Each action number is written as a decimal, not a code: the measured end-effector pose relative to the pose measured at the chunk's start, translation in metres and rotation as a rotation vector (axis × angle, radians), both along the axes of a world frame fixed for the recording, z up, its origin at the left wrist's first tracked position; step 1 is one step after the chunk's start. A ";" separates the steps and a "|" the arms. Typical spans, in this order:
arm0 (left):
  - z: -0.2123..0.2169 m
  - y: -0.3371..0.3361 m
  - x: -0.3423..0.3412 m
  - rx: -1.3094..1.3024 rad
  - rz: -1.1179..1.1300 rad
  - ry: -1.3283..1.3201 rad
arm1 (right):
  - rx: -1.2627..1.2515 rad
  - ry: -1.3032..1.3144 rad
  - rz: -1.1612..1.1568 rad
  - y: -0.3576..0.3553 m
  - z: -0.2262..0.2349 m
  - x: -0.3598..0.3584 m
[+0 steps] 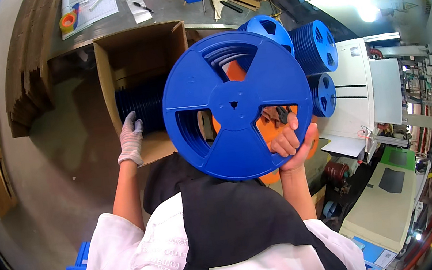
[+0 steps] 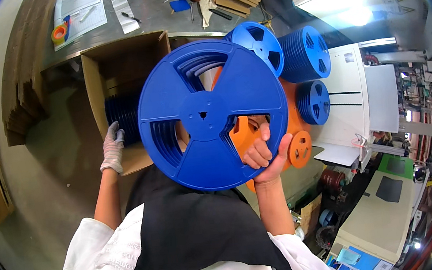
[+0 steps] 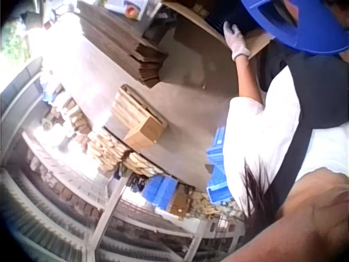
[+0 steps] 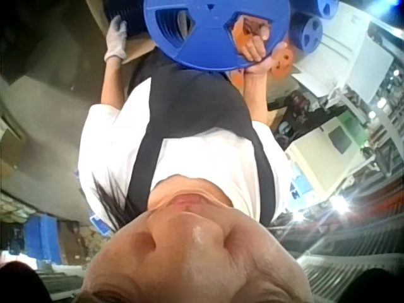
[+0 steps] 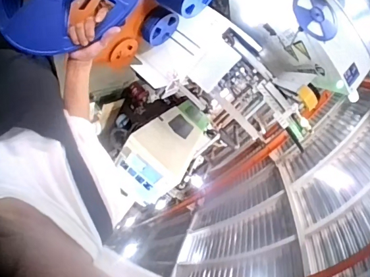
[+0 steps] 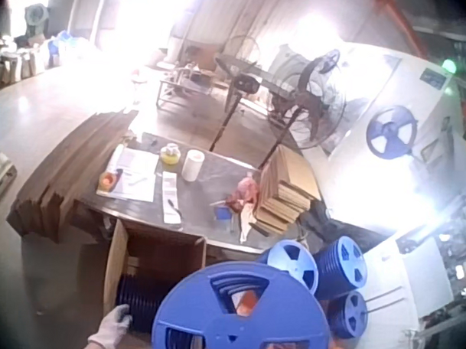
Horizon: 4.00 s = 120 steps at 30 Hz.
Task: The person picks up plastic reels from a table and places them one by one into a cardboard box.
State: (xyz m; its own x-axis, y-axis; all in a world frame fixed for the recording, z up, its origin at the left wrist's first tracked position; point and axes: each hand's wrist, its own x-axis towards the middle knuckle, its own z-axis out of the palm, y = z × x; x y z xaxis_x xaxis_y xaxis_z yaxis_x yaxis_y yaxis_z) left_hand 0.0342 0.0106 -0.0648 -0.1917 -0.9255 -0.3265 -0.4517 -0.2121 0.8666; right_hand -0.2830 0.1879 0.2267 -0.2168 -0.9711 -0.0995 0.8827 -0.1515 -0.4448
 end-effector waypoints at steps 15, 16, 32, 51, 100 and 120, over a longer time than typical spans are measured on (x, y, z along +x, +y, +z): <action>0.247 0.056 -0.167 -0.737 -0.866 0.175 | 0.080 -0.122 0.031 -0.008 -0.002 0.017; 0.241 0.057 -0.164 -0.750 -0.889 0.197 | 0.071 -0.124 0.017 -0.006 -0.002 0.013; 0.198 0.072 -0.109 -0.793 -1.015 0.075 | -0.023 -0.116 -0.009 0.025 -0.008 0.000; 0.185 0.049 -0.159 0.699 -0.291 0.732 | 0.414 0.513 0.061 -0.038 0.015 0.052; 0.146 0.006 -0.003 0.594 0.129 1.871 | 0.111 -0.112 -0.333 0.022 -0.008 -0.052; 0.117 0.005 -0.020 0.829 0.340 1.502 | 0.039 -0.271 -0.304 0.033 -0.027 -0.054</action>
